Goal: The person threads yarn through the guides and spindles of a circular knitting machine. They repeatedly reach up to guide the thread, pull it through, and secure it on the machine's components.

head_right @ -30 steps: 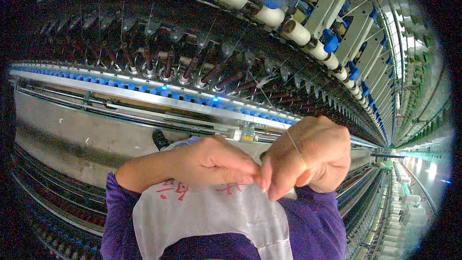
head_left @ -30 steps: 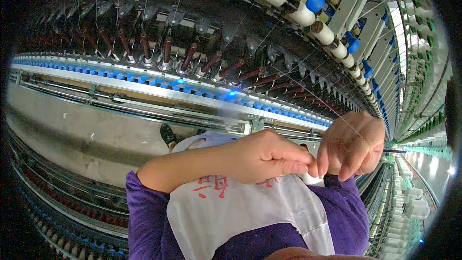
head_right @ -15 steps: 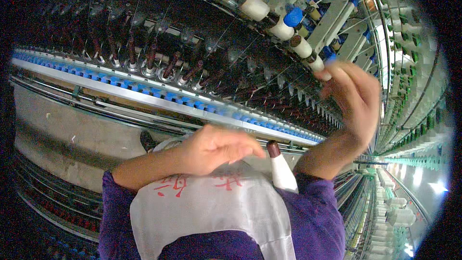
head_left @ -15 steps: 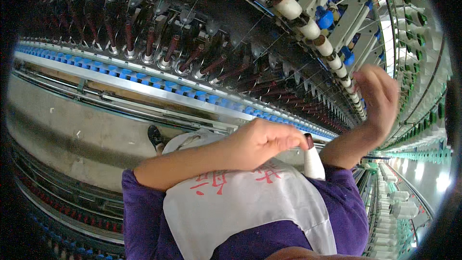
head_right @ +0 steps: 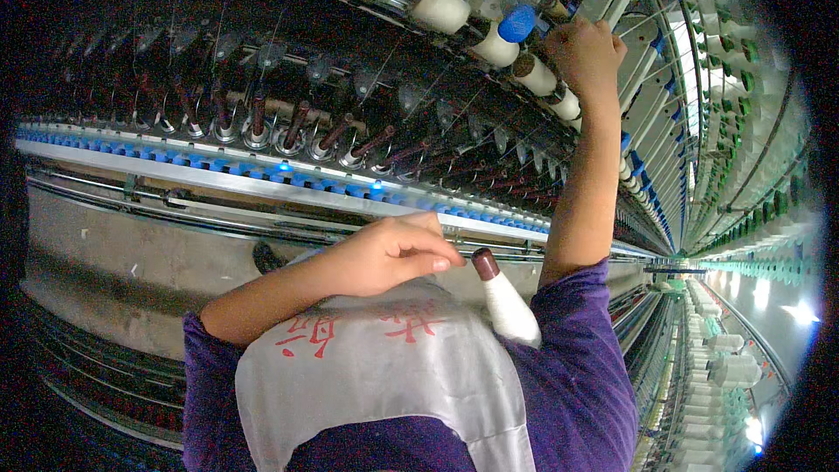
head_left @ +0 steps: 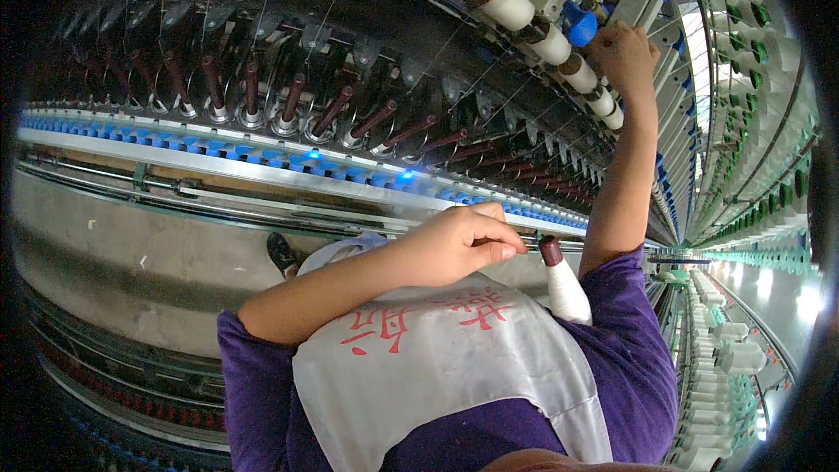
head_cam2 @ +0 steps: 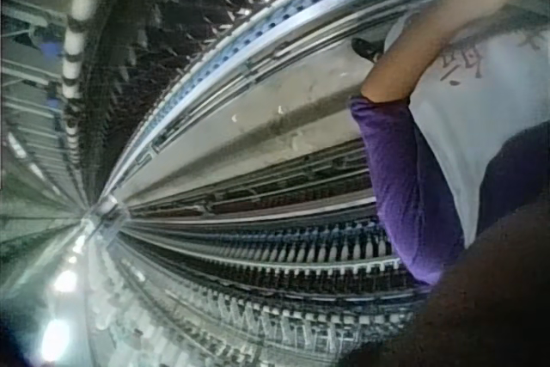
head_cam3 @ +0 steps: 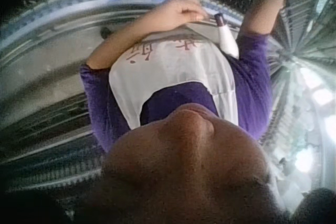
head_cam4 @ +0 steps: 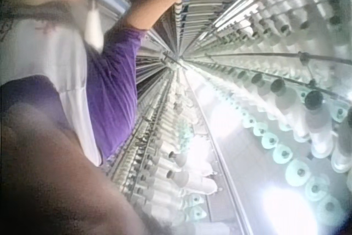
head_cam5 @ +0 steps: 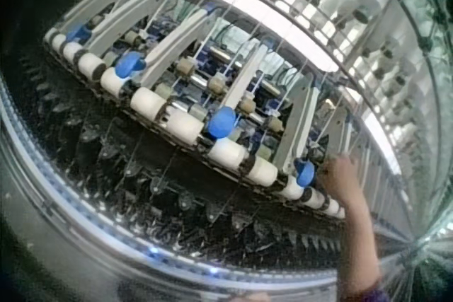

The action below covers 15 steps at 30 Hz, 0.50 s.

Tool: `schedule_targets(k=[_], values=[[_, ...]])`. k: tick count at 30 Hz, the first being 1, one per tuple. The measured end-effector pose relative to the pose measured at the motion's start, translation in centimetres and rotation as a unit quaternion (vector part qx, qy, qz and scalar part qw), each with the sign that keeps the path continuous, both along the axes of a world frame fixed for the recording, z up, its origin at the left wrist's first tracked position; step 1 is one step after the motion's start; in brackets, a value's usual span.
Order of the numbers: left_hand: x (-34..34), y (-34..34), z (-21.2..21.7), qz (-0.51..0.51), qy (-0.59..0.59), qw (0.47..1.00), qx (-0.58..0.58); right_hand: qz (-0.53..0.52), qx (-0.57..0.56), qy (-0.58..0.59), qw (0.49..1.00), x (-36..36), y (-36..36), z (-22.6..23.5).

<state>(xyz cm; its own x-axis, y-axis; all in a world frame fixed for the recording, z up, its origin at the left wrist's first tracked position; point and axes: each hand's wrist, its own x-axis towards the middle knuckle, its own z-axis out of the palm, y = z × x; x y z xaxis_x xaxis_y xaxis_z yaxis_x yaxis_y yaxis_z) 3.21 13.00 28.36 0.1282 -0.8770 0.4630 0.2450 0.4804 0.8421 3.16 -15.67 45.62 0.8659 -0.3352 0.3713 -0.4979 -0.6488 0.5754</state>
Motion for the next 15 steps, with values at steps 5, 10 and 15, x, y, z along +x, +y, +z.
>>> schedule_targets(k=[5,10,15], values=[[0.00,-0.22,-0.41,0.003,-0.051,0.999,0.004,-0.017,-0.050,0.086,0.995,0.59,0.36,-0.20],[-0.25,-0.16,-0.66,0.019,-0.071,0.997,0.016,-0.007,-0.028,0.064,0.998,0.43,0.50,-0.19],[-0.54,-0.82,-0.35,0.088,-0.134,0.986,-0.043,0.007,0.000,0.030,1.000,0.52,0.99,-0.28]])
